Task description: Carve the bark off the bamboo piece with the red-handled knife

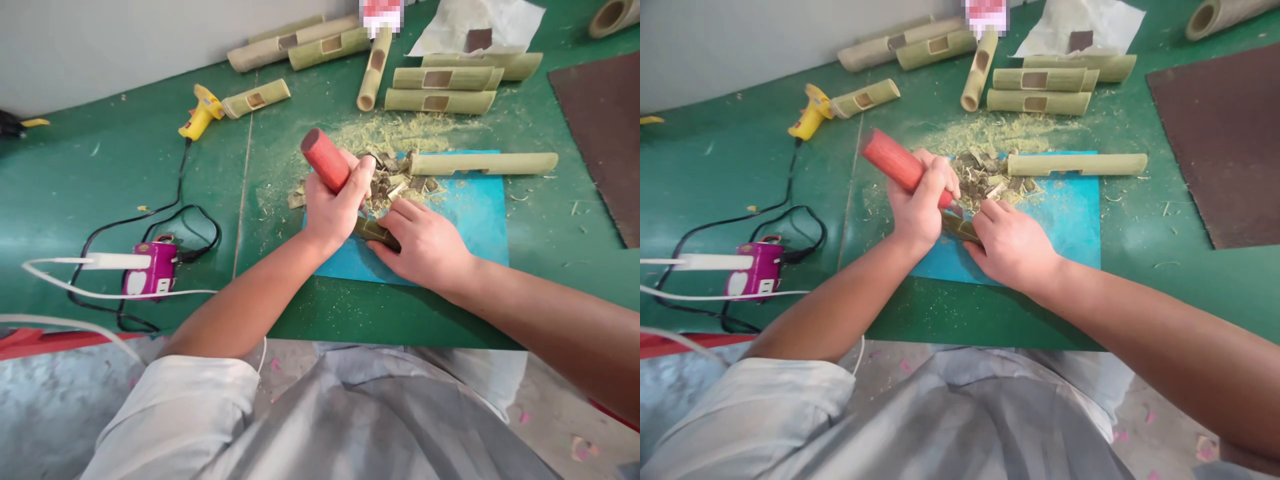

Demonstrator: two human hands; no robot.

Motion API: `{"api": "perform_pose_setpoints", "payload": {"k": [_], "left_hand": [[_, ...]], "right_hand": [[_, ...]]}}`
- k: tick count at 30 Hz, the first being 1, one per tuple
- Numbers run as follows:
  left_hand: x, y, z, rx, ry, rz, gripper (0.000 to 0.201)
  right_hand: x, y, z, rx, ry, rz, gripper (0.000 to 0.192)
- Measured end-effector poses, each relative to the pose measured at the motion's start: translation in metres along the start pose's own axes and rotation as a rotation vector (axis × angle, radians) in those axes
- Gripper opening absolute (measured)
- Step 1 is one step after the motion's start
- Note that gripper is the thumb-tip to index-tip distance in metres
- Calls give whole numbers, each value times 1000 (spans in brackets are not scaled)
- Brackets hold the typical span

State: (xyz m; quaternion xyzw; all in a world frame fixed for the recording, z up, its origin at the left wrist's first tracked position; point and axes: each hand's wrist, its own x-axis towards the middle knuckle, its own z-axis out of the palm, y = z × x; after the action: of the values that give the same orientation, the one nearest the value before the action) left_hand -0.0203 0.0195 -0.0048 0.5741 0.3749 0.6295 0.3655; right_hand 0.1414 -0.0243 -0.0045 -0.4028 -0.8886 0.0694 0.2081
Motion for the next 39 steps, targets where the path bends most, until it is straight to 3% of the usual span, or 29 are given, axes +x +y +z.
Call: {"api": "perform_pose_setpoints", "payload": {"k": [12, 19, 26, 33, 39], "left_hand": [[-3, 0, -1, 39, -12, 33, 46], [1, -1, -6, 84, -78, 81, 41], [2, 4, -10, 132, -184, 182, 43], [-2, 7, -8, 139, -121, 121, 44], [-4, 9, -12, 190, -119, 213, 38]], "right_hand": [[-1, -2, 2, -15, -3, -6, 13], [-1, -3, 0, -57, -48, -8, 13], [-1, -3, 1, -57, -11, -23, 17], [-1, -3, -2, -3, 13, -18, 19], [-1, -1, -3, -42, 34, -17, 18]]}}
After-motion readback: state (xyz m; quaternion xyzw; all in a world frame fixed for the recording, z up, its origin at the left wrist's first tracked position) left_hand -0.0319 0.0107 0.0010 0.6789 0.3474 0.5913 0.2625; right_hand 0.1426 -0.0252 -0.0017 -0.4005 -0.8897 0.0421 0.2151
